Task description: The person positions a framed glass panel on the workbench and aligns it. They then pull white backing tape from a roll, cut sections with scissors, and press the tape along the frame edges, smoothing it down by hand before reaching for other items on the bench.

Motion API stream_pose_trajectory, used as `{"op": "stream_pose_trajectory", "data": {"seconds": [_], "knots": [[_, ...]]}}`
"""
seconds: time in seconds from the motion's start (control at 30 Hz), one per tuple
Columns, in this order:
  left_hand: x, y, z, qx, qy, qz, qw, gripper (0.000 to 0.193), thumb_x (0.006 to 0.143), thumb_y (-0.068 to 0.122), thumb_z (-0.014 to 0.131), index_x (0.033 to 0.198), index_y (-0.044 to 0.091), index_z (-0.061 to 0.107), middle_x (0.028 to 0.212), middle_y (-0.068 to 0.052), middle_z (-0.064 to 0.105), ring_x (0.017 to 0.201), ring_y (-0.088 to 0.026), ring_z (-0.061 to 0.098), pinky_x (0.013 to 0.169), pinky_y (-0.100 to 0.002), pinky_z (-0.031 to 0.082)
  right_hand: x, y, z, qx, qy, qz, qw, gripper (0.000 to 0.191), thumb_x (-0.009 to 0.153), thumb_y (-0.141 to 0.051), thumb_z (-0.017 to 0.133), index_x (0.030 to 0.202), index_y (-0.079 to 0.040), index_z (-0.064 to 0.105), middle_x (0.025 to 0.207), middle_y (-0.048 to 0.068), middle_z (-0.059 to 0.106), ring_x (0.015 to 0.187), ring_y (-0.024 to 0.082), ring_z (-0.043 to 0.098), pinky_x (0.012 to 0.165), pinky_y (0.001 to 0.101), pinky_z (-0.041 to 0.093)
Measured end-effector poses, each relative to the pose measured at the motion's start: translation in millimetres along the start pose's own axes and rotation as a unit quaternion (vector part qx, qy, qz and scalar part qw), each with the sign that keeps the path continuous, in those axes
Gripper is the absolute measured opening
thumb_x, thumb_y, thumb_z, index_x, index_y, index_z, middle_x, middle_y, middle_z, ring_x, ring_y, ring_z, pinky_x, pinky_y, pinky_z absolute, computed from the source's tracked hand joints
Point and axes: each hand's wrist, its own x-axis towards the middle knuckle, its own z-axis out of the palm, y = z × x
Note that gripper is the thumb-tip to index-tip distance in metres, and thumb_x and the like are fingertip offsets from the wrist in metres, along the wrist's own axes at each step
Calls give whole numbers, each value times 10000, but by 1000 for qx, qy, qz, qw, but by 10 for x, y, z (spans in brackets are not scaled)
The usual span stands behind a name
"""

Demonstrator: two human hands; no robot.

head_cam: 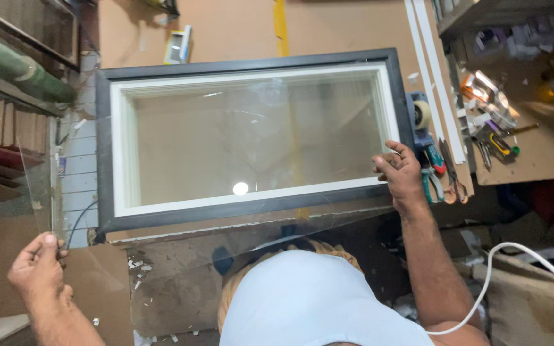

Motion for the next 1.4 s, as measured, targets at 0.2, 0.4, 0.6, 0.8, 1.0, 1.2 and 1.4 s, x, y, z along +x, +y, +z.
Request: {"op": "stream_pose_trajectory", "data": {"seconds": [0.2,0.4,0.6,0.8,1.0,1.2,1.4], "knots": [[199,272,1117,9,-64,36,997,236,995,62,818,1188,3,697,1007,-40,744,804,-50,675,712,-193,549,508,307,-530,-16,56,-21,998,560,896,-46,745,1401,-7,507,1084,39,660,860,80,606,698,230,499],[263,322,1784,69,-79,6,994,304,971,107,872,1204,18,699,958,-9,721,747,-49,612,654,-207,493,754,639,-709,-222,155,-91,958,528,851,-66,820,1339,-32,621,1250,84,530,1015,155,562,907,317,534],[323,169,2154,34,-128,43,990,352,984,94,864,1243,-32,662,933,-33,700,782,-66,646,696,-223,553,871,784,-701,-336,179,-65,922,553,844,-122,824,1355,-41,626,1246,96,509,1092,223,548,997,376,493],[413,14,2197,60,-142,56,986,360,980,96,849,1229,-63,642,969,-56,718,810,-96,695,745,-256,617,788,762,-366,-543,210,-90,808,653,932,-310,805,1473,-27,572,1414,194,456,1304,378,440,1118,531,337],[460,6,2262,119,-157,54,979,387,982,124,836,1252,-69,637,985,-84,721,836,-108,693,737,-251,584,1492,478,848,-556,8,-117,823,1218,908,-824,466,1601,104,91,1677,304,9,1565,410,16,1257,584,60],[467,-32,2306,103,-155,54,981,392,968,109,839,1238,-75,623,994,-85,708,816,-107,682,723,-243,576,1328,312,2162,-566,-283,-291,718,1235,864,-870,429,1594,83,135,1694,258,55,1594,366,27,1271,540,17],[455,-55,2322,117,-144,58,981,387,967,106,845,1233,-77,632,955,-65,711,795,-95,675,696,-235,561,1860,442,1424,-547,-120,-305,770,1089,970,-783,380,1636,45,141,1733,198,133,1611,312,70,1300,505,42]]}}
